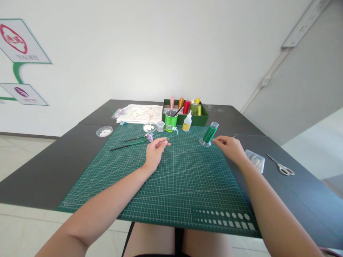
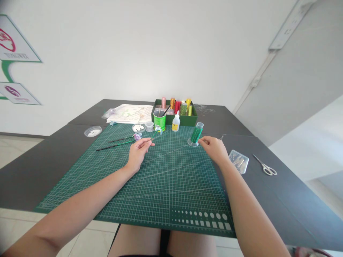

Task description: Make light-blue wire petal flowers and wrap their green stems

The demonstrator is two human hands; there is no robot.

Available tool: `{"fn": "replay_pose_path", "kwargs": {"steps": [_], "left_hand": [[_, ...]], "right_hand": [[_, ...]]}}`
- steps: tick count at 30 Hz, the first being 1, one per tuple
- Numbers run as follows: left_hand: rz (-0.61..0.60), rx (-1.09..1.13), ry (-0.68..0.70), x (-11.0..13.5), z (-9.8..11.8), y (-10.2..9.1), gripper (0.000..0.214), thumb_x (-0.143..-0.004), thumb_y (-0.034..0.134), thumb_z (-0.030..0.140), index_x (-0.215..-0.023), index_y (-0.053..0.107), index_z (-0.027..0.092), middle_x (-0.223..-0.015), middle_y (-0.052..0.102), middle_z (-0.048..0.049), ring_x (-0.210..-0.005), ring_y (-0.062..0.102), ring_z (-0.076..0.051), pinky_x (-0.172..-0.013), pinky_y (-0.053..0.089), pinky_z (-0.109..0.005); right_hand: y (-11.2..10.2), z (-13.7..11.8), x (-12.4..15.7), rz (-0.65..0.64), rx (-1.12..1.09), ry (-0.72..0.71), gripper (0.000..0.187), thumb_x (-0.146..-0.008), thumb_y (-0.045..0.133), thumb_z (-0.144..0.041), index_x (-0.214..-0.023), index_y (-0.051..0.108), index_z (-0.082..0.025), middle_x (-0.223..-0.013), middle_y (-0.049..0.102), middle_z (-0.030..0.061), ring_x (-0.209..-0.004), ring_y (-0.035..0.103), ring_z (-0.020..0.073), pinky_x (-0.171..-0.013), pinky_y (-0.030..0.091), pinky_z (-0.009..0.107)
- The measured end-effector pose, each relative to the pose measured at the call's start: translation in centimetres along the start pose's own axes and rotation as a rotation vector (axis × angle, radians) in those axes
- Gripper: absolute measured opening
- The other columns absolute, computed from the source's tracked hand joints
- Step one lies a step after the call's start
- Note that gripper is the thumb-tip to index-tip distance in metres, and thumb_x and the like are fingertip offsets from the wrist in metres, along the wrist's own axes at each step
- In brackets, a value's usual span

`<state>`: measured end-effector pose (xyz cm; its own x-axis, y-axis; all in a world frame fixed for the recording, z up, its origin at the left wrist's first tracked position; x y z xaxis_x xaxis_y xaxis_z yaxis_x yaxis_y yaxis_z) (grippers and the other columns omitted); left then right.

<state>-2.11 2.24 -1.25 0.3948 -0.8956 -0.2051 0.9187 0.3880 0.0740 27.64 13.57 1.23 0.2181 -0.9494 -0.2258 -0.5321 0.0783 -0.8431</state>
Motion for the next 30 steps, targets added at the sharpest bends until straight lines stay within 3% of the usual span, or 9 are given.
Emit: {"fn": "replay_pose_path", "kwargs": {"steps": [9, 17, 20, 23, 30], "left_hand": [[0.004, 0.023, -0.028, 0.0, -0.2, 0.0, 0.031, -0.081, 0.071, 0.036, -0.102, 0.074, 0.013, -0.08, 0.077, -0.0079, -0.062, 0.057, -0.014, -0.056, 0.041, -0.025], [0.024, 0.043, -0.04, -0.2, -0.4, -0.1, 0.032, -0.079, 0.072, 0.036, -0.101, 0.074, 0.013, -0.08, 0.077, -0.0079, -0.059, 0.054, -0.012, -0.054, 0.039, -0.025], [0.024, 0.047, -0.035, -0.4, -0.5, -0.2, 0.032, -0.078, 0.072, 0.036, -0.1, 0.074, 0.013, -0.079, 0.077, -0.0079, -0.058, 0.052, -0.012, -0.053, 0.038, -0.025], [0.036, 0.05, -0.038, -0.5, -0.5, -0.2, 0.032, -0.078, 0.072, 0.037, -0.1, 0.075, 0.013, -0.079, 0.077, -0.0078, -0.056, 0.05, -0.011, -0.053, 0.037, -0.024], [0.054, 0.075, -0.052, -1.0, -0.5, -0.5, 0.032, -0.077, 0.073, 0.036, -0.099, 0.073, 0.013, -0.078, 0.076, -0.0073, -0.053, 0.045, -0.01, -0.052, 0.034, -0.024]], "right_hand": [[-1.1, 1.2, -0.2, -0.054, 0.227, 0.195, 0.031, -0.085, 0.055, -0.042, -0.09, 0.078, -0.022, -0.079, 0.073, 0.0076, -0.075, 0.064, 0.0246, -0.059, 0.038, 0.03], [-1.2, 2.8, -0.3, 0.155, 0.368, 0.301, 0.037, -0.086, 0.059, -0.048, -0.089, 0.081, -0.019, -0.077, 0.073, 0.0174, -0.069, 0.065, 0.0313, -0.055, 0.037, 0.035], [-0.8, 3.4, -0.3, 0.19, 0.424, 0.263, 0.031, -0.086, 0.056, -0.036, -0.087, 0.081, -0.017, -0.075, 0.072, 0.019, -0.068, 0.065, 0.0307, -0.058, 0.041, 0.037], [-0.5, 3.0, 0.0, 0.251, 0.472, 0.161, 0.032, -0.084, 0.049, -0.02, -0.092, 0.08, -0.015, -0.091, 0.073, 0.0201, -0.084, 0.065, 0.0321, -0.069, 0.043, 0.041], [-1.2, -0.4, 1.1, 0.499, 0.333, -0.024, 0.038, -0.081, 0.043, -0.014, -0.103, 0.074, -0.013, -0.105, 0.072, 0.0169, -0.099, 0.06, 0.0323, -0.082, 0.04, 0.043]]}}
Point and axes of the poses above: each hand's wrist, its own x-axis away from the middle knuckle, its own y-axis out of the palm, z = x × y, the point moved 1 cm from there along -x, towards the middle knuckle
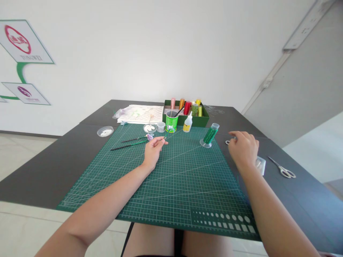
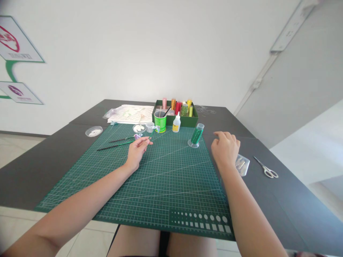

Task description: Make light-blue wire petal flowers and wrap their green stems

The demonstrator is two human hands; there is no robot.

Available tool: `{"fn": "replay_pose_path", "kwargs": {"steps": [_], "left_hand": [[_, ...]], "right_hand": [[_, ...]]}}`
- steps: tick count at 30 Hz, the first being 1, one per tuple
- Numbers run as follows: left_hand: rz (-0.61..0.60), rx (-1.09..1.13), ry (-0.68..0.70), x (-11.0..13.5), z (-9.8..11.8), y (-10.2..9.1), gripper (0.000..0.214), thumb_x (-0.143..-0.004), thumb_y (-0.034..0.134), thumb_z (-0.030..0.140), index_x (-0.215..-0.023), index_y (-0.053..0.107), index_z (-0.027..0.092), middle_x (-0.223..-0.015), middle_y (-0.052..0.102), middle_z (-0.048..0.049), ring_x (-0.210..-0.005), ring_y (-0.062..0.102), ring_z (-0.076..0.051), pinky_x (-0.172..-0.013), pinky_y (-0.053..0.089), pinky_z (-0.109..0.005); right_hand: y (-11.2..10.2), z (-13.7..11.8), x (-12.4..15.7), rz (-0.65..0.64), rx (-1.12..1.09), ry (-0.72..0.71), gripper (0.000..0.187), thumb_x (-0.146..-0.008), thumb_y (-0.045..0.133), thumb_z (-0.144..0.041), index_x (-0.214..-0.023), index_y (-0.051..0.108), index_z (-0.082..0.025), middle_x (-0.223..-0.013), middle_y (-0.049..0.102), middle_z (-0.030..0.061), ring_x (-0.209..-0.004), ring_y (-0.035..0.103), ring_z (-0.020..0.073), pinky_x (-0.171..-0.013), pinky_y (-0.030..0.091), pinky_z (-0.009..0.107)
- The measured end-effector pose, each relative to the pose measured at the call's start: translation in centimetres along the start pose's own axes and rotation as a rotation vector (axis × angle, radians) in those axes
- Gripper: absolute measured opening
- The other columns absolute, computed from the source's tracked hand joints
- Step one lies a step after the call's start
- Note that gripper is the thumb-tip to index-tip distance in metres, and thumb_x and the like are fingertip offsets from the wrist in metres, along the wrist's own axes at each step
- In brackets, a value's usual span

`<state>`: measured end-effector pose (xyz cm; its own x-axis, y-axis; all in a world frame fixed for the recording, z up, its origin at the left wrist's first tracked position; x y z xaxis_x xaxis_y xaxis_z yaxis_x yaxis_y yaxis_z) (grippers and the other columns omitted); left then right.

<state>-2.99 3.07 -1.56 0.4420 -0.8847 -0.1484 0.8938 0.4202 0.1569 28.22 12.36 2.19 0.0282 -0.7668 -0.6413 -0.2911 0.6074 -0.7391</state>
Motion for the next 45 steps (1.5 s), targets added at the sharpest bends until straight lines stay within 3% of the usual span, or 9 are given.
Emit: {"fn": "replay_pose_path", "kwargs": {"steps": [6, 14, 18, 20, 24, 31, 35, 38, 45], "left_hand": [[-0.204, -0.024, -0.049, 1.1, 0.1, 0.8, 0.031, -0.078, 0.072, 0.038, -0.098, 0.073, 0.014, -0.078, 0.076, -0.0069, -0.051, 0.045, -0.009, -0.05, 0.035, -0.023], [-0.442, -0.037, -0.093, 4.0, 1.0, 2.6, 0.033, -0.082, 0.069, 0.042, -0.099, 0.069, 0.015, -0.077, 0.075, -0.0072, -0.043, 0.042, -0.007, -0.044, 0.034, -0.022], [-0.426, -0.038, -0.083, 4.1, 1.3, 2.5, 0.033, -0.082, 0.069, 0.044, -0.098, 0.069, 0.015, -0.074, 0.074, -0.0058, -0.044, 0.043, -0.007, -0.044, 0.034, -0.022], [-0.409, -0.041, -0.075, 4.0, 1.2, 2.4, 0.033, -0.082, 0.069, 0.043, -0.099, 0.069, 0.015, -0.074, 0.073, -0.0055, -0.044, 0.043, -0.007, -0.045, 0.033, -0.022], [-0.382, -0.05, -0.074, 3.5, 0.9, 2.3, 0.032, -0.082, 0.069, 0.042, -0.098, 0.068, 0.014, -0.074, 0.074, -0.006, -0.044, 0.041, -0.007, -0.044, 0.032, -0.022], [-0.37, -0.171, -0.069, 3.0, 0.0, 1.9, 0.034, -0.084, 0.066, 0.041, -0.106, 0.067, 0.015, -0.076, 0.076, -0.0049, -0.041, 0.037, -0.007, -0.044, 0.029, -0.022], [-0.384, -0.286, -0.076, 3.1, -0.3, 1.8, 0.032, -0.086, 0.065, 0.037, -0.109, 0.063, 0.016, -0.078, 0.078, -0.0046, -0.043, 0.046, -0.009, -0.048, 0.034, -0.023], [-0.388, -0.354, -0.046, 3.2, -0.2, 1.8, 0.014, -0.086, 0.065, 0.031, -0.091, 0.064, 0.018, -0.079, 0.078, -0.0049, -0.058, 0.064, -0.015, -0.058, 0.043, -0.025], [-0.497, -0.542, 0.066, 3.8, 0.3, 1.9, 0.007, -0.085, 0.065, 0.023, -0.08, 0.069, 0.022, -0.081, 0.077, -0.0017, -0.077, 0.072, -0.02, -0.069, 0.051, -0.028]], "right_hand": [[0.4, -3.8, 1.6, -0.081, -0.369, -0.241, 0.038, -0.079, 0.044, -0.01, -0.102, 0.072, -0.017, -0.099, 0.073, 0.0112, -0.093, 0.063, 0.027, -0.085, 0.046, 0.04], [1.0, -10.1, 6.9, -0.751, -0.989, -0.327, 0.056, -0.072, 0.044, -0.008, -0.123, 0.064, -0.023, -0.126, 0.066, 0.0073, -0.129, 0.055, 0.025, -0.113, 0.038, 0.048], [1.1, -11.3, 8.1, -0.947, -1.321, -0.107, 0.044, -0.079, 0.05, -0.018, -0.122, 0.057, -0.023, -0.1, 0.069, 0.0052, -0.088, 0.069, 0.02, -0.093, 0.053, 0.042], [1.0, -11.5, 8.2, -1.029, -1.343, 0.004, 0.039, -0.089, 0.051, -0.03, -0.126, 0.052, -0.021, -0.073, 0.059, -0.0032, -0.053, 0.056, 0.0126, -0.066, 0.054, 0.033], [0.2, -11.3, 7.8, -0.919, -1.011, -0.089, 0.033, -0.096, 0.049, -0.04, -0.121, 0.057, -0.02, -0.052, 0.033, -0.0106, -0.043, 0.032, 0.0102, -0.046, 0.027, 0.023], [-0.8, -10.4, 7.1, -0.675, -0.69, -0.384, 0.032, -0.101, 0.037, -0.032, -0.11, 0.067, -0.023, -0.057, 0.055, -0.0032, -0.046, 0.048, 0.0134, -0.052, 0.03, 0.025], [-0.8, -9.8, 6.6, -0.719, -0.657, -0.498, 0.031, -0.098, 0.042, -0.03, -0.102, 0.072, -0.022, -0.058, 0.059, -0.0011, -0.05, 0.052, 0.0133, -0.054, 0.033, 0.024], [-1.3, -9.6, 6.3, -0.77, -0.717, -0.507, 0.029, -0.094, 0.047, -0.029, -0.092, 0.074, -0.019, -0.05, 0.048, -0.0039, -0.044, 0.039, 0.0101, -0.051, 0.029, 0.024], [-2.6, -9.1, 5.5, -0.939, -1.032, -0.257, 0.035, -0.09, 0.057, -0.044, -0.091, 0.08, -0.017, -0.054, 0.051, -0.0015, -0.046, 0.026, 0.0083, -0.044, 0.019, 0.025]]}}
Point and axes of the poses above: each hand's wrist, its own x-axis away from the middle knuckle, its own y-axis out of the palm, z = x × y, the point moved 1 cm from there along -x, towards the middle knuckle
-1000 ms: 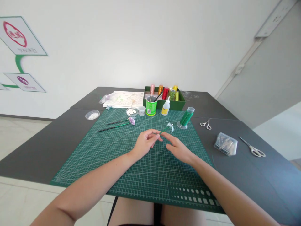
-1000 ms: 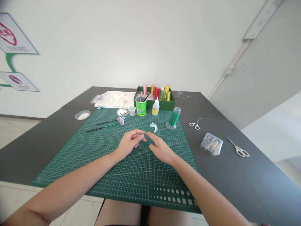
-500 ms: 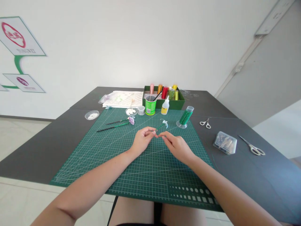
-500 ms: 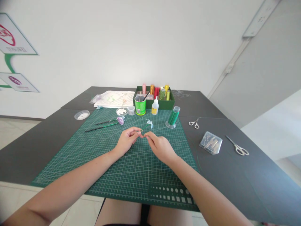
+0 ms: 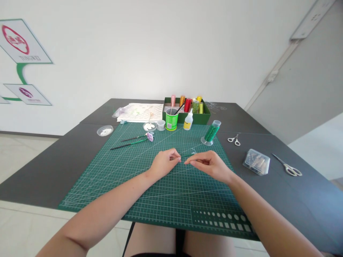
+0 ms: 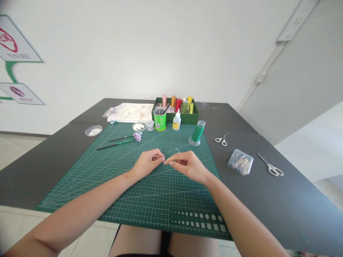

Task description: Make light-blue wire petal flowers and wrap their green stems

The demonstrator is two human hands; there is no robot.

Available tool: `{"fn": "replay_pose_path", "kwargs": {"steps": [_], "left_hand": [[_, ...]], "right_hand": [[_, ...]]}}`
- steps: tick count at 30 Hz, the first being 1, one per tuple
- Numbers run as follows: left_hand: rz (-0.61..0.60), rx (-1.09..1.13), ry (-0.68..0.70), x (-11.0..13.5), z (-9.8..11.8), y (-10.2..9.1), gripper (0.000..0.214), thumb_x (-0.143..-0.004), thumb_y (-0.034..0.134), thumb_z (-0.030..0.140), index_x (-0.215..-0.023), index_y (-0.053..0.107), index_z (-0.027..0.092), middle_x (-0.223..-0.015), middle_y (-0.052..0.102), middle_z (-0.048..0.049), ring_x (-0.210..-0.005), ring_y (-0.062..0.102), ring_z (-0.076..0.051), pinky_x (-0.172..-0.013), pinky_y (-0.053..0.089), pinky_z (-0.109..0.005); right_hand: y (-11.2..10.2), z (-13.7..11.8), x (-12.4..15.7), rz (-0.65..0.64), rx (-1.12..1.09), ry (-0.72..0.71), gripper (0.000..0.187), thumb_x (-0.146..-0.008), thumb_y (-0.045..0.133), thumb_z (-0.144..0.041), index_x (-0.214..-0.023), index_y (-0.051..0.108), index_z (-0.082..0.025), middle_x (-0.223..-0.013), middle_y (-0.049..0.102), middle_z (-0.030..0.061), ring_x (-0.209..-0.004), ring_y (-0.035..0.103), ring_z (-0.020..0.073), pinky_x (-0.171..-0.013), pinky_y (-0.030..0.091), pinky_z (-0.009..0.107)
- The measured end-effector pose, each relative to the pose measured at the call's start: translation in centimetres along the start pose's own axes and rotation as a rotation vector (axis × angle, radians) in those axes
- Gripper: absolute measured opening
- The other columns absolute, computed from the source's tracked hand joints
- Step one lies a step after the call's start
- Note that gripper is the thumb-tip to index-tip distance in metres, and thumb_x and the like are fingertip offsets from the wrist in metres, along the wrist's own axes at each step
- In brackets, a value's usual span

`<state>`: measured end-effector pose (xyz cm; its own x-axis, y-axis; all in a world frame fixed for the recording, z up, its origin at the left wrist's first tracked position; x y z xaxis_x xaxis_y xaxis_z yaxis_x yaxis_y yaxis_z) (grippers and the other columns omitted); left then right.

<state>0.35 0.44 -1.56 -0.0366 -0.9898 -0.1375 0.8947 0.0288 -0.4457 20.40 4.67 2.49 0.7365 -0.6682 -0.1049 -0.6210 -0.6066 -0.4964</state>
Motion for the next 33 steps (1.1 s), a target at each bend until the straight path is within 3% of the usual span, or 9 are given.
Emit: {"fn": "replay_pose_path", "kwargs": {"steps": [5, 12, 15, 19, 25, 28, 33], "left_hand": [[-0.077, -0.193, 0.094, 0.5, 0.4, 0.2, 0.009, -0.085, 0.067, 0.025, -0.078, 0.073, 0.025, -0.075, 0.076, 0.0039, -0.064, 0.065, -0.016, -0.057, 0.04, -0.025], [-0.169, -0.259, 0.101, 0.8, 0.9, 0.3, 0.007, -0.085, 0.068, 0.028, -0.082, 0.074, 0.028, -0.081, 0.077, 0.0082, -0.071, 0.068, -0.013, -0.066, 0.042, -0.023], [-0.199, -0.261, 0.116, 0.8, 1.1, 0.3, 0.007, -0.086, 0.068, 0.028, -0.083, 0.074, 0.028, -0.084, 0.077, 0.0095, -0.073, 0.067, -0.011, -0.066, 0.041, -0.022], [-0.197, -0.236, 0.148, 0.8, 1.1, 0.3, 0.005, -0.086, 0.07, 0.028, -0.082, 0.074, 0.026, -0.084, 0.077, 0.0091, -0.07, 0.065, -0.011, -0.066, 0.041, -0.022], [-0.139, -0.205, 0.188, 0.8, 1.3, 0.1, 0.007, -0.085, 0.072, 0.028, -0.081, 0.074, 0.023, -0.08, 0.075, 0.0063, -0.065, 0.061, -0.01, -0.064, 0.039, -0.022], [-0.103, -0.194, 0.193, 0.8, 1.5, -0.1, 0.007, -0.085, 0.072, 0.027, -0.08, 0.074, 0.022, -0.078, 0.074, 0.0049, -0.064, 0.06, -0.011, -0.063, 0.039, -0.023], [-0.026, -0.197, 0.195, 0.9, 1.6, -0.2, 0.006, -0.084, 0.073, 0.027, -0.081, 0.074, 0.022, -0.07, 0.069, 0.0039, -0.062, 0.058, -0.012, -0.062, 0.038, -0.024]], "right_hand": [[-0.9, 0.2, -0.3, 0.14, -0.016, -0.022, 0.036, -0.089, 0.06, -0.047, -0.098, 0.082, -0.02, -0.073, 0.07, 0.005, -0.052, 0.044, 0.012, -0.049, 0.033, 0.027], [-1.3, 1.5, -1.3, 0.193, 0.13, -0.018, 0.038, -0.095, 0.048, -0.037, -0.116, 0.076, -0.022, -0.103, 0.076, 0.0065, -0.078, 0.064, 0.0191, -0.071, 0.049, 0.031], [-1.4, 2.0, -1.5, 0.167, 0.143, 0.015, 0.041, -0.096, 0.046, -0.036, -0.119, 0.075, -0.019, -0.103, 0.076, 0.0066, -0.074, 0.062, 0.0178, -0.07, 0.047, 0.03], [-1.5, 2.5, -1.6, 0.147, 0.144, 0.056, 0.042, -0.095, 0.046, -0.036, -0.119, 0.075, -0.017, -0.086, 0.073, 0.0052, -0.063, 0.053, 0.0148, -0.062, 0.041, 0.028], [-1.8, 3.4, -1.7, 0.118, 0.021, 0.117, 0.048, -0.093, 0.05, -0.044, -0.123, 0.072, -0.013, -0.055, 0.042, -0.0043, -0.05, 0.03, 0.0106, -0.051, 0.024, 0.025], [-1.9, 4.0, -1.7, 0.097, -0.069, 0.168, 0.054, -0.091, 0.052, -0.049, -0.126, 0.07, -0.011, -0.053, 0.029, -0.0071, -0.05, 0.026, 0.0103, -0.049, 0.019, 0.024], [-1.7, 4.7, -1.9, 0.061, -0.163, 0.248, 0.055, -0.086, 0.058, -0.052, -0.121, 0.072, -0.013, -0.053, 0.028, -0.0076, -0.05, 0.025, 0.0098, -0.048, 0.019, 0.024]]}}
Point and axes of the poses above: each hand's wrist, its own x-axis away from the middle knuckle, its own y-axis out of the palm, z = x × y, the point moved 1 cm from there along -x, towards the middle knuckle
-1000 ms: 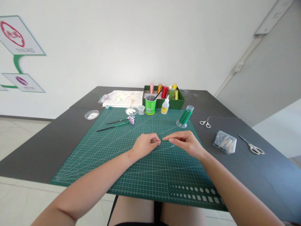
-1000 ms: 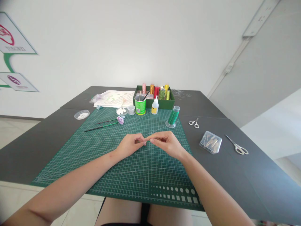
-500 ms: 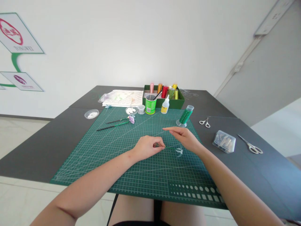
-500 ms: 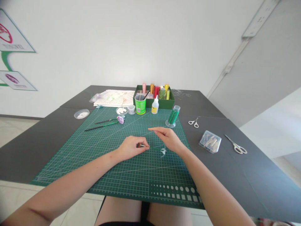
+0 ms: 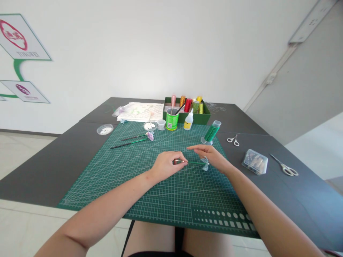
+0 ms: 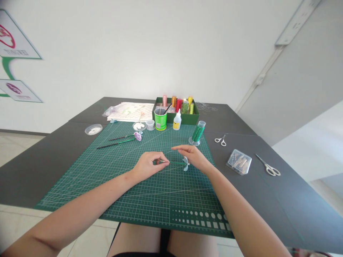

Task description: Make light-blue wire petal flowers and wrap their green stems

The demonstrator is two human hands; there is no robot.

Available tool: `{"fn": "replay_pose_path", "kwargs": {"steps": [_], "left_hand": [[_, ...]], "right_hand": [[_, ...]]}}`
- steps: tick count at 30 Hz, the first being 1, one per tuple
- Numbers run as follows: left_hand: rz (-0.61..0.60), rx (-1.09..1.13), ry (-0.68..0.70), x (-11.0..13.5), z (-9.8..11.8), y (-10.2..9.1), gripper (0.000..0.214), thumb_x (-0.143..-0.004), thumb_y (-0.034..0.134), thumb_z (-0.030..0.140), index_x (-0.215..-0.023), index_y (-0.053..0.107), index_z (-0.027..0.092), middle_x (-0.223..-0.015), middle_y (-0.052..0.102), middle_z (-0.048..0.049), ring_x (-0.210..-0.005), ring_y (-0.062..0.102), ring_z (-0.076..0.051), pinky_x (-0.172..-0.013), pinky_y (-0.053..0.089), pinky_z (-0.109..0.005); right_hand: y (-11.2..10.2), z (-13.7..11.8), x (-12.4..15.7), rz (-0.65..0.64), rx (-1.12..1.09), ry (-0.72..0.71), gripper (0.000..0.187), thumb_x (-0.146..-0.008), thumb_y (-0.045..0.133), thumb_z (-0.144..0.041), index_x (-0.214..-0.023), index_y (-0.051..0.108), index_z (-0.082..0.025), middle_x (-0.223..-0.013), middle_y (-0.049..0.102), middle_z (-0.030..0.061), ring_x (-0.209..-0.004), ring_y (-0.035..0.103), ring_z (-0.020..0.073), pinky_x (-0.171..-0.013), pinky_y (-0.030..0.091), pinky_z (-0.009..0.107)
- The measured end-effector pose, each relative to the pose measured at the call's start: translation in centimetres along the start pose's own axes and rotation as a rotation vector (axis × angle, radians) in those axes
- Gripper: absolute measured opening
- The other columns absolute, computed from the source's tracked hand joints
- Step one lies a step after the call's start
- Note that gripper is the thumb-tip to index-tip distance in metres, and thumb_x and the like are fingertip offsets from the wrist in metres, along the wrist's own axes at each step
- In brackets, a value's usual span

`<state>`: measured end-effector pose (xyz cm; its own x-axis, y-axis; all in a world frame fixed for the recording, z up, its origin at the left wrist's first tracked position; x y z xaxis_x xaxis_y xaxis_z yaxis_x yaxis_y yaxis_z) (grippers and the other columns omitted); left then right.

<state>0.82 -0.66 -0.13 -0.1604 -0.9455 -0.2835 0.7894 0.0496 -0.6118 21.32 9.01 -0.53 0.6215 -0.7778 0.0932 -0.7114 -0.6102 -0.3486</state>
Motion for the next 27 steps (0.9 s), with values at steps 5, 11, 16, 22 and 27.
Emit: {"fn": "replay_pose_path", "kwargs": {"steps": [5, 11, 16, 22, 27], "left_hand": [[0.088, -0.009, 0.036, 0.1, 0.1, -0.2, 0.008, -0.086, 0.071, 0.028, -0.082, 0.073, 0.021, -0.071, 0.068, 0.0037, -0.063, 0.058, -0.012, -0.066, 0.041, -0.025], [0.18, 0.036, 0.011, -0.1, 0.3, -0.3, 0.006, -0.086, 0.071, 0.024, -0.082, 0.072, 0.02, -0.075, 0.071, 0.0016, -0.068, 0.062, -0.014, -0.066, 0.044, -0.026], [0.266, 0.129, -0.05, -0.2, 0.1, -0.5, 0.016, -0.087, 0.069, 0.025, -0.102, 0.075, 0.023, -0.087, 0.076, 0.0001, -0.075, 0.067, -0.016, -0.072, 0.048, -0.028], [0.311, 0.186, -0.103, -0.5, -0.8, -0.5, 0.015, -0.089, 0.064, 0.027, -0.097, 0.077, 0.022, -0.088, 0.075, -0.0019, -0.079, 0.066, -0.017, -0.069, 0.047, -0.028], [0.366, 0.313, -0.173, -1.1, -1.8, -0.5, 0.014, -0.086, 0.064, 0.028, -0.094, 0.072, 0.02, -0.084, 0.072, -0.0021, -0.08, 0.065, -0.018, -0.07, 0.046, -0.028]], "right_hand": [[0.2, -0.6, 0.0, -0.016, 0.04, -0.024, 0.049, -0.084, 0.062, -0.055, -0.109, 0.077, -0.017, -0.063, 0.053, 0.0004, -0.058, 0.041, 0.0133, -0.056, 0.034, 0.027], [0.6, -0.3, 0.1, -0.088, 0.06, -0.03, 0.046, -0.085, 0.06, -0.048, -0.112, 0.075, -0.014, -0.071, 0.058, 0.0022, -0.053, 0.035, 0.0096, -0.052, 0.03, 0.026], [0.8, 0.4, 0.0, -0.215, 0.066, -0.023, 0.052, -0.091, 0.053, -0.049, -0.119, 0.071, -0.01, -0.052, 0.022, -0.0096, -0.047, 0.022, 0.0089, -0.047, 0.02, 0.024], [0.8, 0.1, 0.3, -0.28, 0.006, -0.008, 0.052, -0.092, 0.055, -0.051, -0.122, 0.07, -0.011, -0.055, 0.025, -0.0094, -0.048, 0.023, 0.008, -0.047, 0.018, 0.024], [0.6, -0.2, 0.5, -0.25, -0.192, 0.061, 0.055, -0.088, 0.063, -0.052, -0.125, 0.068, -0.011, -0.052, 0.024, -0.0113, -0.047, 0.018, 0.0075, -0.046, 0.015, 0.024]]}}
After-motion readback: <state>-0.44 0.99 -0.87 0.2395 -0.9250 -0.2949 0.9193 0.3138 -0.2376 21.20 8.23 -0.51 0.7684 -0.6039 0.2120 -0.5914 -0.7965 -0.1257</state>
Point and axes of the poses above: each hand's wrist, its own x-axis away from the middle knuckle, its own y-axis out of the palm, z = x × y, the point moved 1 cm from there along -x, towards the middle knuckle
